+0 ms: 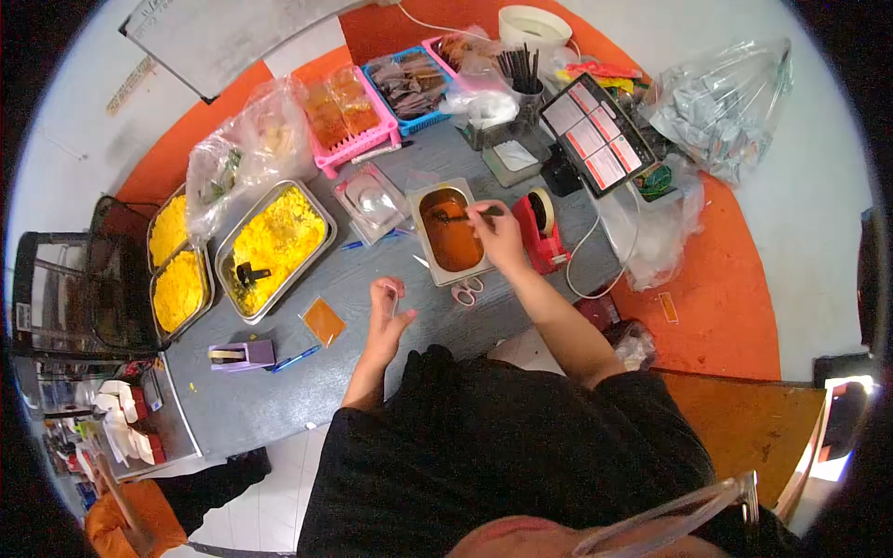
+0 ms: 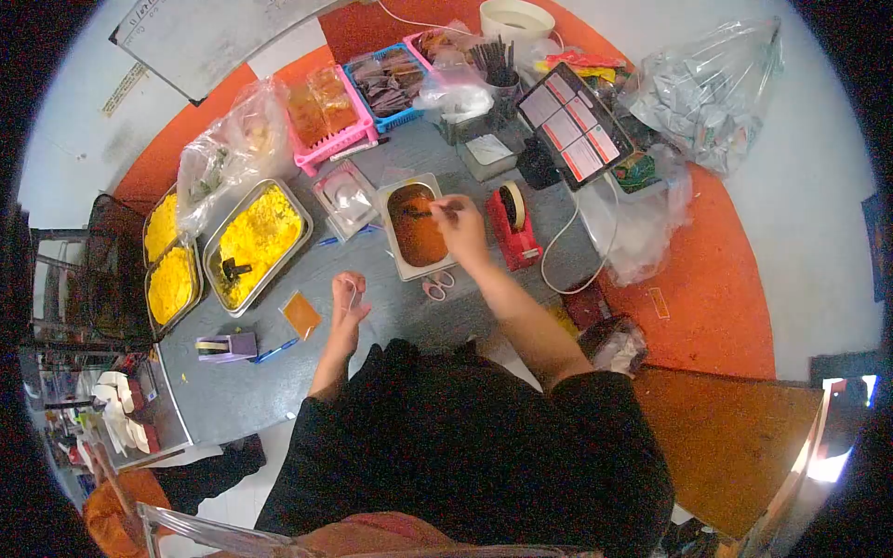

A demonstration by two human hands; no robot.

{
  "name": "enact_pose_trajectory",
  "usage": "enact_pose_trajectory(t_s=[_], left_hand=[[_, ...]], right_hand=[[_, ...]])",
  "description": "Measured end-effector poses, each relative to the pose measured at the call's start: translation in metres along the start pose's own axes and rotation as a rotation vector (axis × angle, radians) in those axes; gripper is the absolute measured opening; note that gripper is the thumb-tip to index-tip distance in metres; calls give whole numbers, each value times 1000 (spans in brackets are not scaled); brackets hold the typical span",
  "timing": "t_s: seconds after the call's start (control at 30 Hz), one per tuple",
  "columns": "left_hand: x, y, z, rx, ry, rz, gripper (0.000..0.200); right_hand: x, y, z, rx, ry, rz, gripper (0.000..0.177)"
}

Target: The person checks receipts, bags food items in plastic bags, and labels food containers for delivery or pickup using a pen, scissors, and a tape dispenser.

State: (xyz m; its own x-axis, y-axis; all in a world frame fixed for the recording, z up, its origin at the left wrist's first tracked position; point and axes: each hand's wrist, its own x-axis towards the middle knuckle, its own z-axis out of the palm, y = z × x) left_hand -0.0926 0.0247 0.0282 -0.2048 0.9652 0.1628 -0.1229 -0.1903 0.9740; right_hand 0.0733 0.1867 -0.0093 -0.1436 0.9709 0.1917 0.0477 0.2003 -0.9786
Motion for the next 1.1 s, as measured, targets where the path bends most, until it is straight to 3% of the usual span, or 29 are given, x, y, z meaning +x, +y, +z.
enact_pose_trajectory(t_s=[0.03, 0.1, 0.13, 0.23, 0.37, 0.43, 0.5, 0.6, 0.77, 0.83, 0.93, 1.1], left_hand=[[0, 1, -1, -35, 10, -22, 36], [0, 2, -5, 26, -18, -19, 36], [0, 2, -7, 86, -44, -18, 36], [-1, 6, -10, 347, -73, 20, 38], [-3, 0, -11, 385, -34, -8, 42], [-3, 10, -7, 467, -11, -95, 49], [-1, 7, -9, 502, -20, -60, 50], [0, 0, -15, 567, -63, 21, 54], [10, -5, -17, 623, -42, 141, 50], [19, 0, -12, 606, -85, 42, 46], [30, -5, -8, 519, -85, 77, 42], [52, -13, 1, 532, -80, 92, 42]], right_hand=[[0, -4, -1, 1, 0, 0, 15], [3, -18, -6, -207, -260, -153, 13], [2, -25, -9, -300, -302, -364, 12], [-14, -43, -20, -293, -411, -354, 11], [-27, -27, -31, -317, -324, -390, 13], [-30, -17, -34, -235, -215, -23, 15], [-30, -3, -32, -82, -114, -2, 18], [-29, -2, -33, 237, 172, 228, 22], [-33, 11, -41, 419, 325, 259, 21], [-33, 16, -45, 589, 399, 400, 20], [-33, 21, -49, 739, 426, 465, 21], [-27, 4, -49, 758, 485, 472, 20]])
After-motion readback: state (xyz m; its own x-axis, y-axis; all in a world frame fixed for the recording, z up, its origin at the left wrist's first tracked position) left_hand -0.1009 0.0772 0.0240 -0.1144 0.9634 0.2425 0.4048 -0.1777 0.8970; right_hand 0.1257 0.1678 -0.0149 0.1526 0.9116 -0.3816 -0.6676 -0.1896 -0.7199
